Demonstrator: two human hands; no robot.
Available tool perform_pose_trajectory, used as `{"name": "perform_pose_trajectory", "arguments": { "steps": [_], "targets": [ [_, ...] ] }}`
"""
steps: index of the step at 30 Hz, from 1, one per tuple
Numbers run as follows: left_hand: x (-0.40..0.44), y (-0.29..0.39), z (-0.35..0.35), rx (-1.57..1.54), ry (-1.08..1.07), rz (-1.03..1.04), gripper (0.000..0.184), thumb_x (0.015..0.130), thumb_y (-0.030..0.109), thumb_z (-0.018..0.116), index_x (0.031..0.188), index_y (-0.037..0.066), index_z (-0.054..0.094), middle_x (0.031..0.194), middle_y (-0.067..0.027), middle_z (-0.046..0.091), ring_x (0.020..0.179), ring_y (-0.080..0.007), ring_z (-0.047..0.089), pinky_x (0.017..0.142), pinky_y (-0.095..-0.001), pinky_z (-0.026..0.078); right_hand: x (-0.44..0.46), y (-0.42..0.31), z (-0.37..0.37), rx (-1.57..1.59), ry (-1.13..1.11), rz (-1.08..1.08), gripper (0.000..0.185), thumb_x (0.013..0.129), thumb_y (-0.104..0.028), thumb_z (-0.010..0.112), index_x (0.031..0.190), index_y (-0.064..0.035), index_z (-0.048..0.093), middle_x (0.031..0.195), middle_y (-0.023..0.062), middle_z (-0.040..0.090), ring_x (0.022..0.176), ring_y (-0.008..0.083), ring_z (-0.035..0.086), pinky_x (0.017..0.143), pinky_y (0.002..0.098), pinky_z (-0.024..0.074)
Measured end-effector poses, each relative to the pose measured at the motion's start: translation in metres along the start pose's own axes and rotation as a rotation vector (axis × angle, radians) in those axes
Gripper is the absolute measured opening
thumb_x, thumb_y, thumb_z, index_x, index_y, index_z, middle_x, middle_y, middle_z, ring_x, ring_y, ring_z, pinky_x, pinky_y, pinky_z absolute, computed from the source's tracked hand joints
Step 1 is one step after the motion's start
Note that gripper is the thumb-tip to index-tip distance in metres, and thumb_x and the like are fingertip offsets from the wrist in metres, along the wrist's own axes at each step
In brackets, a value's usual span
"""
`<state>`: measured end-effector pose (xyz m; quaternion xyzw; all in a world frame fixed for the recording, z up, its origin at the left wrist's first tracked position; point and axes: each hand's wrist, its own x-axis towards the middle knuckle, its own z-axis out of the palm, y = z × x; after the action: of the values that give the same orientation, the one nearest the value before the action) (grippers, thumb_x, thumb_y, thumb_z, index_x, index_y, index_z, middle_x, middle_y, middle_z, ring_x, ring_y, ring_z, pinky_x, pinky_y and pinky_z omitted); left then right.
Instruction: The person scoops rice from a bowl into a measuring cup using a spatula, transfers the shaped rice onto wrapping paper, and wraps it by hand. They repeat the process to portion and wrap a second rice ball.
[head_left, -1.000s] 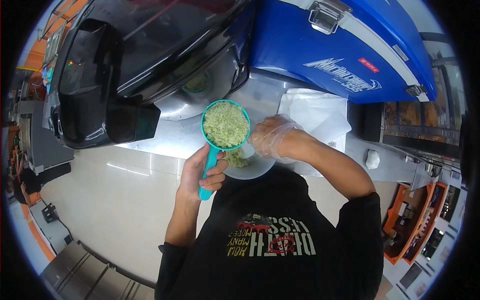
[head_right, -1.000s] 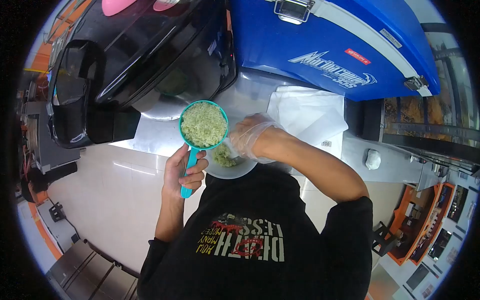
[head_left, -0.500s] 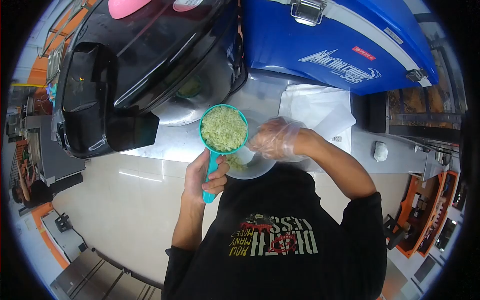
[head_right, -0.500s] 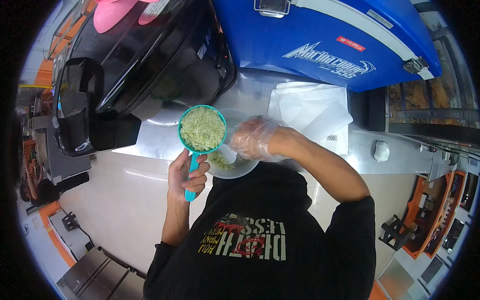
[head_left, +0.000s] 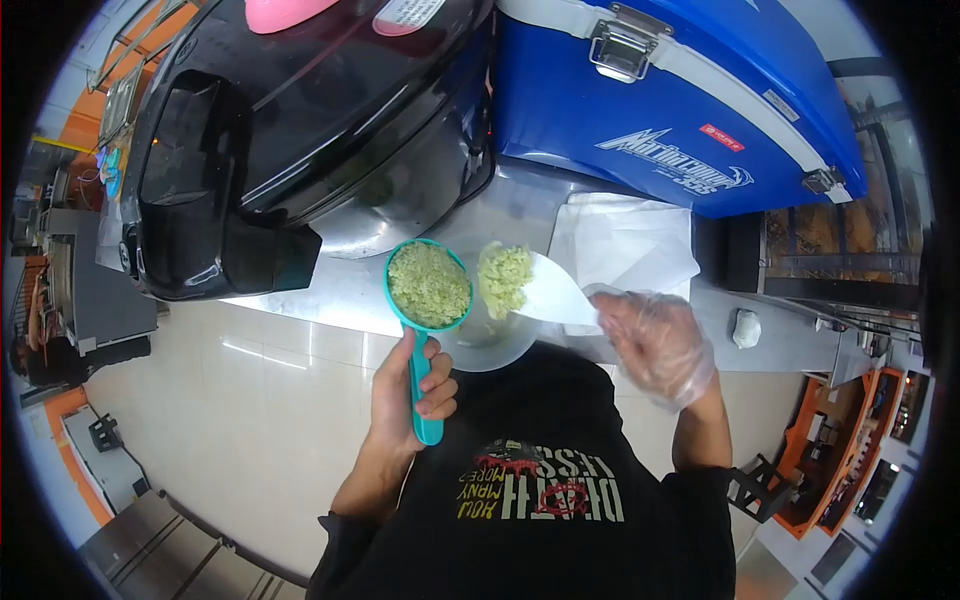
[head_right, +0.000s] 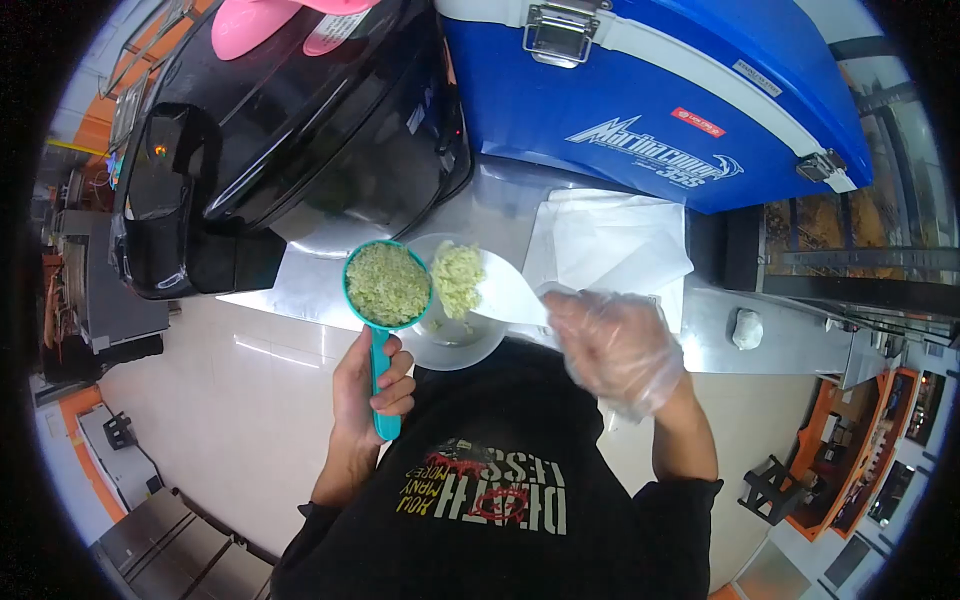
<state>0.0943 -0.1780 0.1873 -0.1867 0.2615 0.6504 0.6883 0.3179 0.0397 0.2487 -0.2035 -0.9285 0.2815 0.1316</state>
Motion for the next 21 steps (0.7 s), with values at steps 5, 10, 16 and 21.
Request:
{"name": "perform_pose_trajectory", "arguments": {
  "steps": [5, 10, 16, 21],
  "targets": [
    [0.024, -0.024, 0.015, 0.021, 0.120, -0.054, 0.036, 0.102, 0.050, 0.054, 0.092, 0.015, 0.049, 0.064, 0.0039, 0.037, 0.046, -0.0064, 0.032, 0.041, -0.0212, 0.025, -0.007, -0.063, 0.032, -0.464, -0.172, -0.134, 0.044, 0.082, -0.011, 0.061, 0.122, 0.0075, 0.059, 0.088, 0.0107, 0.063, 0.068, 0.0217, 0.065, 0.051, 0.0349, 0.0534],
    [0.025, -0.019, 0.004, -0.044, 0.062, -0.083, 0.050, 0.103, 0.058, 0.045, 0.090, 0.010, 0.052, 0.062, 0.0018, 0.039, 0.041, -0.0057, 0.030, 0.036, -0.0200, 0.026, -0.022, -0.045, 0.038, -0.533, -0.015, -0.151, 0.047, 0.081, -0.014, 0.063, 0.123, 0.0074, 0.058, 0.080, 0.0065, 0.054, 0.063, 0.0189, 0.059, 0.049, 0.0324, 0.0493],
    [0.020, -0.017, -0.004, -0.003, 0.058, -0.111, 0.048, 0.101, 0.061, 0.048, 0.089, 0.015, 0.051, 0.060, 0.0041, 0.037, 0.040, -0.0054, 0.028, 0.037, -0.0205, 0.023, -0.015, -0.020, 0.043, -0.010, 0.243, 0.097, 0.052, 0.091, -0.002, 0.059, 0.141, -0.0001, 0.047, 0.087, 0.0183, 0.062, 0.067, 0.0376, 0.064, 0.059, 0.0441, 0.0547],
    [0.016, -0.021, 0.008, -0.007, 0.080, -0.123, 0.051, 0.102, 0.060, 0.045, 0.088, 0.012, 0.052, 0.061, 0.0037, 0.037, 0.039, -0.0043, 0.028, 0.035, -0.0191, 0.024, -0.020, -0.046, 0.085, -0.211, -0.069, 0.123, 0.065, 0.089, -0.008, 0.063, 0.151, -0.0090, 0.044, 0.106, 0.0170, 0.066, 0.071, 0.0253, 0.067, 0.052, 0.0373, 0.0541]
  ]
}}
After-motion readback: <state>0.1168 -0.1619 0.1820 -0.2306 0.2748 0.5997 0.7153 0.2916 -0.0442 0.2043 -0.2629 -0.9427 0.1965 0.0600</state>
